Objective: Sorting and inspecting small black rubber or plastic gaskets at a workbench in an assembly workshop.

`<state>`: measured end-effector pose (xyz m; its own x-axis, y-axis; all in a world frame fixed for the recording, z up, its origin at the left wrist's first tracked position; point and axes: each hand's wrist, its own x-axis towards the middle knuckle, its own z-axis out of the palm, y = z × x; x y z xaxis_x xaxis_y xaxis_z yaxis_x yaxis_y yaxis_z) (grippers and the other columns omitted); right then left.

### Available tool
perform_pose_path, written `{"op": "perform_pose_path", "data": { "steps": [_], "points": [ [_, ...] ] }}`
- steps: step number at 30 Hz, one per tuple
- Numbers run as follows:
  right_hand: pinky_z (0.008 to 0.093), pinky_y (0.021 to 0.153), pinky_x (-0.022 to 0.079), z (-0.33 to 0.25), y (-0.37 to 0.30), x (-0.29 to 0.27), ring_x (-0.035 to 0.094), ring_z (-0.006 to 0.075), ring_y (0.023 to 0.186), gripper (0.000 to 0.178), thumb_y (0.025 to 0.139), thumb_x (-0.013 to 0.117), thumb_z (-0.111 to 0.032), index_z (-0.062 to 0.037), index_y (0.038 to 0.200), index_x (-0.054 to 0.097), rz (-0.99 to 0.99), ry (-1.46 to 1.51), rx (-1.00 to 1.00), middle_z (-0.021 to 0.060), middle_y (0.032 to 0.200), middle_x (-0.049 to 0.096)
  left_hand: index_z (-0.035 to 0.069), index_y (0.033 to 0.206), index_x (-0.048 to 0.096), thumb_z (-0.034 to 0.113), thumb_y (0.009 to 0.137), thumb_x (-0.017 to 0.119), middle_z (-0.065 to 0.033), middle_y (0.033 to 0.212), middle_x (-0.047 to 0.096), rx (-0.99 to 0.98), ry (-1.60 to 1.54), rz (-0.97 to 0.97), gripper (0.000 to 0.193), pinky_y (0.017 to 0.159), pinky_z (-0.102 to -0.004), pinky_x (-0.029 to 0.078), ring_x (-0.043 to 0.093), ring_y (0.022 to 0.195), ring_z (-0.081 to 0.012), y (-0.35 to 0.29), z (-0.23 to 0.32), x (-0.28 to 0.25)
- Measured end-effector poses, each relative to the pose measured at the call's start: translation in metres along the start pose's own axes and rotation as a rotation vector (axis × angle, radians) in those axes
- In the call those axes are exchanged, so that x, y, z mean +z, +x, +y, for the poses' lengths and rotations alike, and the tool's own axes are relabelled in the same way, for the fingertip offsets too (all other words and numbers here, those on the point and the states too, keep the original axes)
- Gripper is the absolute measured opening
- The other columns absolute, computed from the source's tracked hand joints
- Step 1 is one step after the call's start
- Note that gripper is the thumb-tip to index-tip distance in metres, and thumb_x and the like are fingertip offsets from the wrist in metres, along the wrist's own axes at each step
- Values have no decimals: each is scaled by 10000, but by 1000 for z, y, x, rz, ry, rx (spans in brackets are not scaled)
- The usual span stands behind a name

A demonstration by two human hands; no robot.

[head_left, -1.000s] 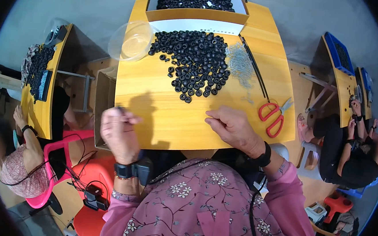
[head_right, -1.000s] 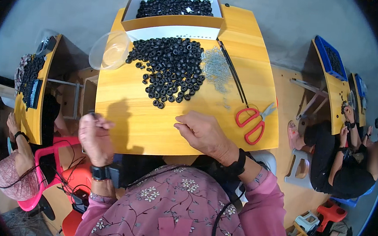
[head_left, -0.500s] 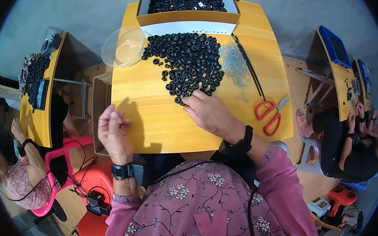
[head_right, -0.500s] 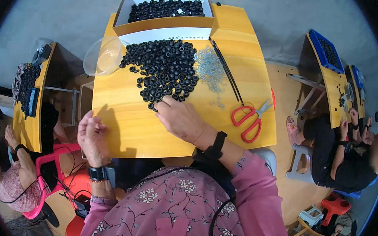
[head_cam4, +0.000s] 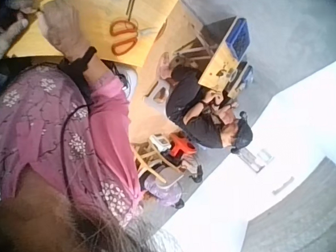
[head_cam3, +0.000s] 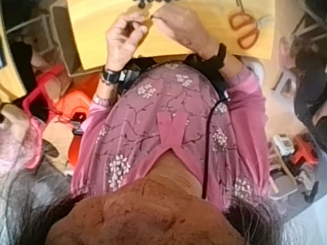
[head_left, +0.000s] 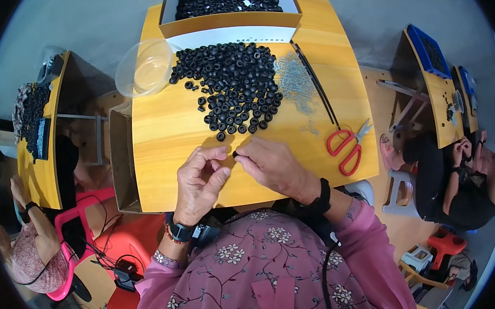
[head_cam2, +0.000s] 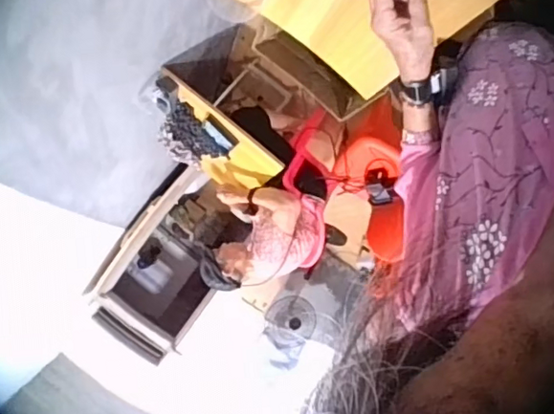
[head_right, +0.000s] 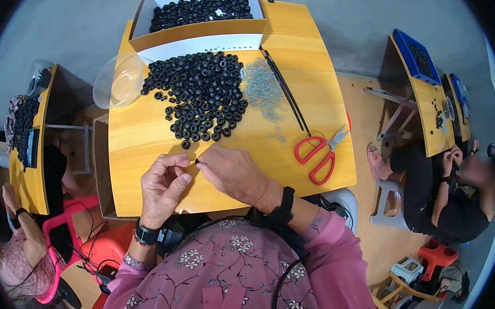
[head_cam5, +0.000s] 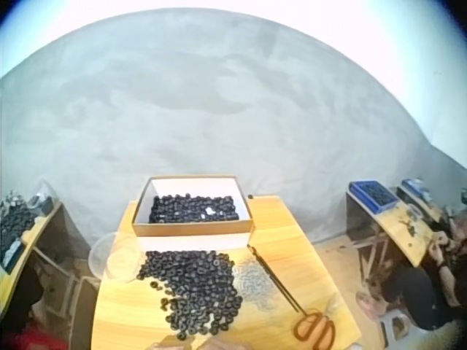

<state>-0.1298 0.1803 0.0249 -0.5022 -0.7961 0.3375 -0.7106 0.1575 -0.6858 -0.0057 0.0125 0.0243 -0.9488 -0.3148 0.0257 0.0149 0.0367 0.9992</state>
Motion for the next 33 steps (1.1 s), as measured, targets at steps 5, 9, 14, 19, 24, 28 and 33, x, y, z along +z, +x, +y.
{"op": "perform_pose_path", "data": {
  "steps": [5,9,14,19,24,28,33],
  "points": [
    [358,626,512,-13,-12,-7,654,251,705,104,915,656,-108,-7,939,651,24,357,265,108,795,639,-22,1077,636,-47,877,705,-22,977,621,-20,43,-130,213,768,-224,471,541,821,-77,5,-3,8],
    [342,617,503,-20,-23,-13,643,179,668,117,938,630,-92,17,959,665,-10,704,498,97,789,640,-15,979,611,2,895,719,-21,931,613,-27,-33,-145,138,737,-228,468,539,797,-79,7,-3,18],
    [367,632,506,-11,-39,-30,649,239,715,124,936,630,-98,15,970,669,5,540,394,128,816,635,-2,965,601,49,912,721,-38,936,618,-2,-47,-124,141,724,-236,474,553,788,-92,14,1,27],
    [408,679,513,0,-59,-70,634,348,814,137,910,644,-106,3,990,668,134,68,335,161,848,619,25,999,573,75,910,727,-25,943,616,54,-45,-10,185,743,-231,475,554,809,-88,24,-8,28],
    [433,713,515,30,-58,-120,640,366,829,138,885,632,-85,-7,992,671,258,-305,486,169,874,610,27,989,573,65,909,727,-11,920,603,-5,-8,-6,178,740,-224,477,550,795,-75,25,-9,26],
    [454,732,515,49,-43,-136,637,374,836,160,879,629,-91,-12,1010,675,264,-372,468,167,898,606,17,997,589,41,903,729,2,905,593,-22,-1,-5,170,751,-218,471,528,792,-69,25,-10,24],
    [443,720,514,68,-27,-131,636,355,823,148,864,635,-91,-35,993,682,203,-414,401,139,908,606,16,995,591,42,904,731,-2,911,592,-30,-13,3,169,750,-221,470,528,793,-72,26,-9,26]
  ]
}}
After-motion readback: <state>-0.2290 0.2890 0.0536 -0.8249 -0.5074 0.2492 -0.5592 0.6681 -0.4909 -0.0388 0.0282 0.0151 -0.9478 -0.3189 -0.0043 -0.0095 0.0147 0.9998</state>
